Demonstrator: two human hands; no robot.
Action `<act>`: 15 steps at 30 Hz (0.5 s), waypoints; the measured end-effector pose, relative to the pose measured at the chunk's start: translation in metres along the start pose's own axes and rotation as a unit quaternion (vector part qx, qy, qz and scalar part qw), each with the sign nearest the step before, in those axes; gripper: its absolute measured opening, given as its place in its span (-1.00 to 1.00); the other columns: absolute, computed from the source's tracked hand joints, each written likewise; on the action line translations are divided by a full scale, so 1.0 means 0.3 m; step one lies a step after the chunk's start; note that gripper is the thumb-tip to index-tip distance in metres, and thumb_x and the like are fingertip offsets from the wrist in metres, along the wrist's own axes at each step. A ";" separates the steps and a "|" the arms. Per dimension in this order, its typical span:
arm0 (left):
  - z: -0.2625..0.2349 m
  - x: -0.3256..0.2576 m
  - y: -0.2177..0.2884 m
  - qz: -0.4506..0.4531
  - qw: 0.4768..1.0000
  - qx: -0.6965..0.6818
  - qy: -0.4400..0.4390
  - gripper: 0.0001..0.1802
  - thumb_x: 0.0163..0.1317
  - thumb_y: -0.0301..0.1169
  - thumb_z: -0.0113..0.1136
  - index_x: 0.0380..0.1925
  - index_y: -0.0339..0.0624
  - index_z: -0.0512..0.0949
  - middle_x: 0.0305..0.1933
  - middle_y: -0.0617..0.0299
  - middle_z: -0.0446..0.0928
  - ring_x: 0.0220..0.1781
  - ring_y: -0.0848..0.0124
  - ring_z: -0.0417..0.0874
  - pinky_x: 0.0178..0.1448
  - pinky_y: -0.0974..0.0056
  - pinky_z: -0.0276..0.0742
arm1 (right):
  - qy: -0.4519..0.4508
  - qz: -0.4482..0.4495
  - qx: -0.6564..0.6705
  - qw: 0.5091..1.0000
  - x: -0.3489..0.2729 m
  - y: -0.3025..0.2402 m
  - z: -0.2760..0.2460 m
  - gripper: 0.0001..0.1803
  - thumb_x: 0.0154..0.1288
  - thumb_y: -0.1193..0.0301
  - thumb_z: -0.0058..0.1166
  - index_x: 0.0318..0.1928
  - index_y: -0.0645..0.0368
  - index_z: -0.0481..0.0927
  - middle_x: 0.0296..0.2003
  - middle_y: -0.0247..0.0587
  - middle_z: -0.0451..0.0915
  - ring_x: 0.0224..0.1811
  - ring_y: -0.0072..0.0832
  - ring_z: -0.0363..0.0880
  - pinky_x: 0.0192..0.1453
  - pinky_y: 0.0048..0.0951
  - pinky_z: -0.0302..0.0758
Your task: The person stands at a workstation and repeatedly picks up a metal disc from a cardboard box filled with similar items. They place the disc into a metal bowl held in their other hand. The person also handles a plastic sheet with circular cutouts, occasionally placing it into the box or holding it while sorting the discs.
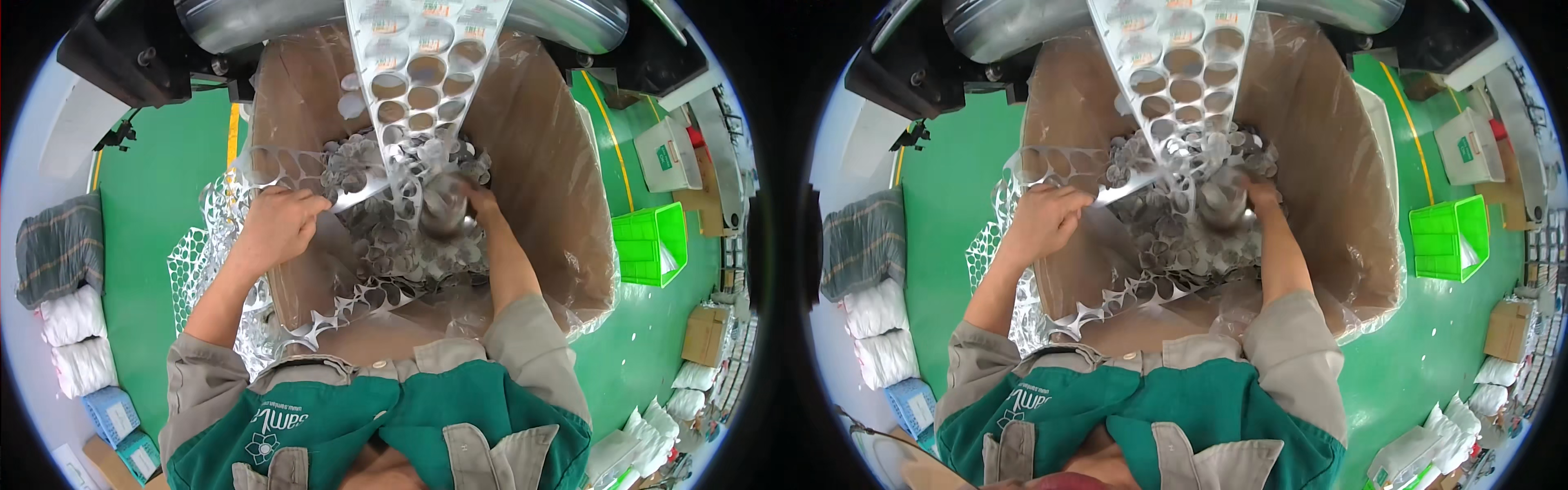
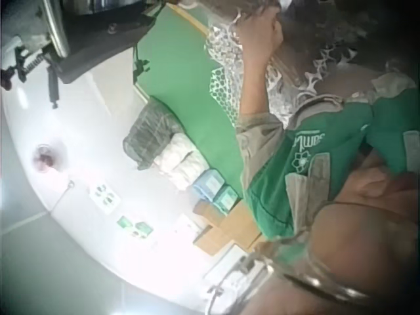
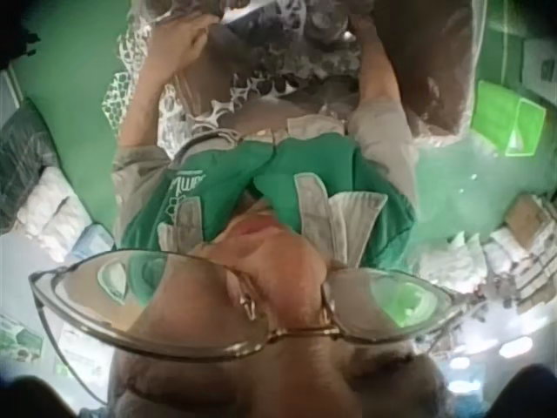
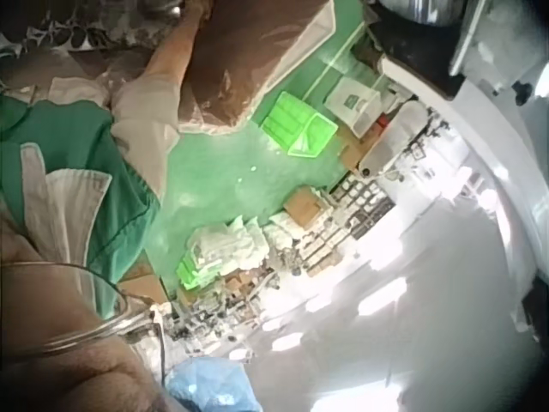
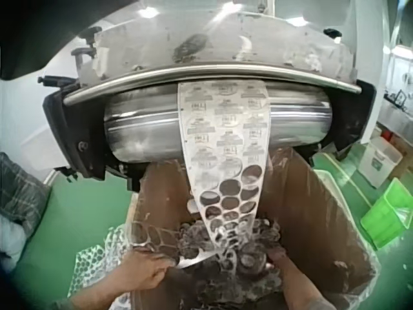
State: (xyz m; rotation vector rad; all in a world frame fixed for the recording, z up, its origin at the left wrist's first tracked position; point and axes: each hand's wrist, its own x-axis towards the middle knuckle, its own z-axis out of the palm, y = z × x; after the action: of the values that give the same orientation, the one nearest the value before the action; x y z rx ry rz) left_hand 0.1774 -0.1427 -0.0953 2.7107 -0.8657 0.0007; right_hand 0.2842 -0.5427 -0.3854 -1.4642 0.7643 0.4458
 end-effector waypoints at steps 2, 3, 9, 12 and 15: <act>-0.005 -0.005 -0.007 0.009 1.000 0.002 0.019 -0.79 -0.04 -0.51 0.02 -0.35 -0.11 0.52 -0.41 0.21 0.53 -0.35 0.21 0.55 -0.17 0.17 0.40 | -0.068 -0.057 -0.358 0.930 -0.078 0.007 0.064 -0.45 -0.01 0.20 0.19 -0.04 0.30 0.49 -0.11 -0.06 0.55 -0.09 -0.29 0.53 -0.09 -0.21 0.47; -0.007 -0.028 -0.011 0.002 1.000 0.006 0.028 -0.79 -0.05 -0.52 0.02 -0.35 -0.12 0.52 -0.41 0.22 0.53 -0.35 0.20 0.54 -0.19 0.17 0.39 | -0.127 -0.119 -0.538 0.825 -0.218 -0.114 0.146 -0.45 -0.06 0.21 0.20 -0.06 0.28 0.50 -0.12 -0.04 0.55 -0.10 -0.27 0.54 -0.11 -0.21 0.47; -0.004 -0.020 0.001 0.023 0.999 0.021 0.008 -0.85 -0.10 -0.52 0.03 -0.47 -0.13 0.53 -0.49 0.19 0.48 -0.41 0.19 0.51 -0.19 0.18 0.39 | -0.208 -0.263 -0.697 0.634 -0.452 -0.505 0.173 -0.46 -0.13 0.24 0.24 -0.09 0.23 0.53 -0.13 -0.09 0.57 -0.11 -0.31 0.55 -0.15 -0.38 0.47; -0.007 -0.033 0.001 0.005 0.999 0.040 0.003 -0.85 -0.12 -0.52 0.04 -0.49 -0.13 0.54 -0.49 0.19 0.49 -0.40 0.20 0.52 -0.16 0.18 0.40 | -0.418 -0.300 -0.265 0.815 -0.637 -0.695 0.164 -0.45 0.04 0.31 0.18 0.06 0.26 0.41 -0.09 -0.21 0.55 -0.07 -0.44 0.53 -0.09 -0.43 0.47; -0.009 -0.026 0.005 0.003 0.999 0.040 0.002 -0.84 -0.08 -0.47 0.03 -0.46 -0.05 0.57 -0.46 0.24 0.50 -0.38 0.26 0.56 -0.11 0.19 0.40 | -0.537 -0.352 0.221 0.734 -0.580 -0.654 0.168 -0.38 0.17 0.22 0.13 0.16 0.28 0.28 0.02 -0.07 0.45 0.10 -0.33 0.43 0.18 -0.23 0.37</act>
State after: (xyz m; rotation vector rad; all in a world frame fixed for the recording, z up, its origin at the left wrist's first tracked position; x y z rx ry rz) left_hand 0.1704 -0.1386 -0.0930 2.7807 -0.8919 0.0446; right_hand 0.3089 -0.4796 -0.1273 -0.7153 -0.6028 0.3879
